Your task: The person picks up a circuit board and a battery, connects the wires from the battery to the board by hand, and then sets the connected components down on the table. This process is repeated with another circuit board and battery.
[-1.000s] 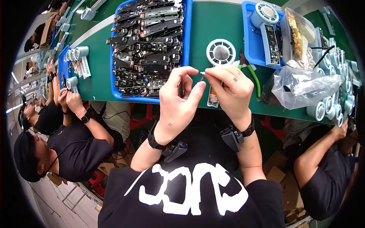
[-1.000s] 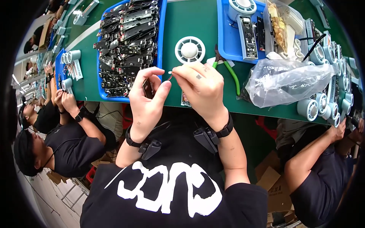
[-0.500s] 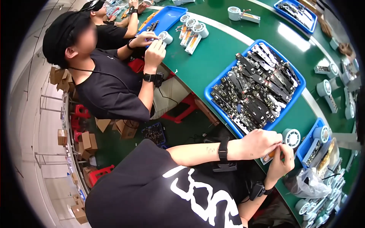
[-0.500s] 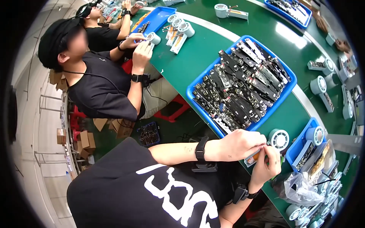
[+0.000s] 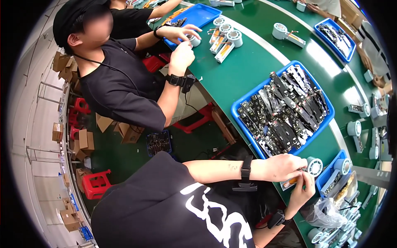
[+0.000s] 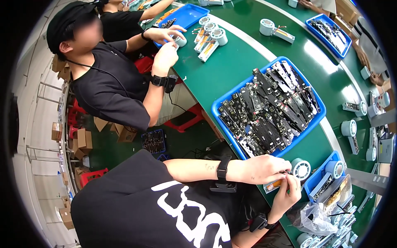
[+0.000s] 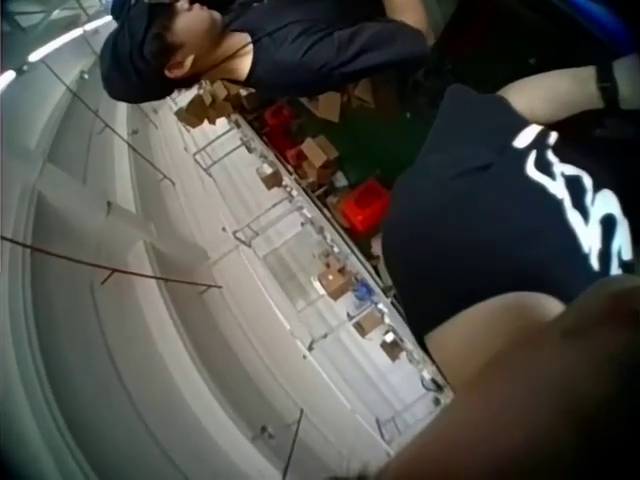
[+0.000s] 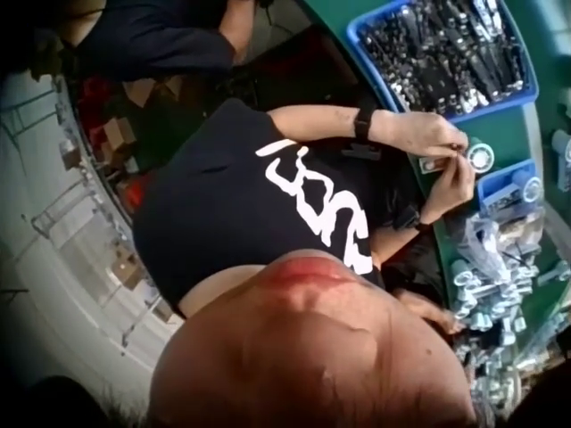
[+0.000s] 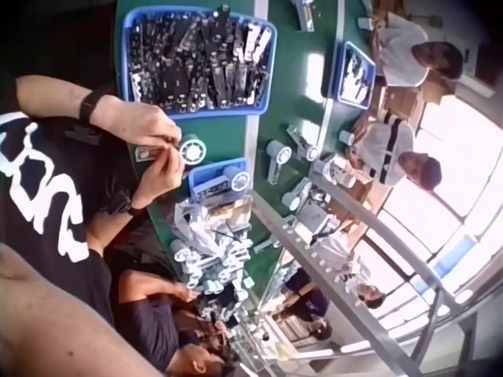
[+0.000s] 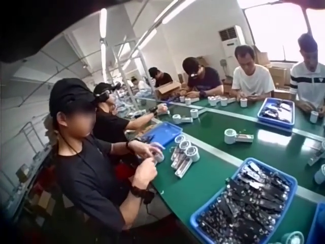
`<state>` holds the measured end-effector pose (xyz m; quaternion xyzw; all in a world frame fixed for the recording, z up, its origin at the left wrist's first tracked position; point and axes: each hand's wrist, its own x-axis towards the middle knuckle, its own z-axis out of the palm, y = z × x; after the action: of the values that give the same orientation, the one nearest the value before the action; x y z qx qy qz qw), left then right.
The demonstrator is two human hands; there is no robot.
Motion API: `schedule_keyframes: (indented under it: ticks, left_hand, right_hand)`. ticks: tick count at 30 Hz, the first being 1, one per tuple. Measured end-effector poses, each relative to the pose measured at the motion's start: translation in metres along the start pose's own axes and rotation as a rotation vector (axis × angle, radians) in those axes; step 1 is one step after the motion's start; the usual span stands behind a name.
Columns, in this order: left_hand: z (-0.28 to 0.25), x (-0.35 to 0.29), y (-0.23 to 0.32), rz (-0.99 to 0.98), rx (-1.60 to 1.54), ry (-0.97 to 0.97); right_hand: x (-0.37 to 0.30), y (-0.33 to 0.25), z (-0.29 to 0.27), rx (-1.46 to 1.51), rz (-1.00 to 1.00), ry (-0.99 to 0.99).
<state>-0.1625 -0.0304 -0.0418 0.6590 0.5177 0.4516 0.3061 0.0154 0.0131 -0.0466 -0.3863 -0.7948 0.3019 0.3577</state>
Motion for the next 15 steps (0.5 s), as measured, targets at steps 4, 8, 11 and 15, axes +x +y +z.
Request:
schedule_keyframes:
  ticks: [4,8,11,15]
  left_hand:
    - [0.004,-0.004,0.003,-0.017,-0.085,0.13]
    - [-0.003,-0.008,0.01,-0.108,-0.234,0.101]
    - [-0.005,-0.011,0.019,-0.329,-0.425,0.03]
    - [0.02,-0.017,0.009,-0.359,-0.583,0.214]
  right_hand:
    - [-0.005,0.004,0.003,0.032,0.039,0.041]
    - [-0.008,0.008,0.008,0.033,0.045,0.1]
    - [-0.01,0.011,0.011,0.042,-0.015,0.171]
    - [-0.019,0.01,0.01,0.03,0.094,0.204]
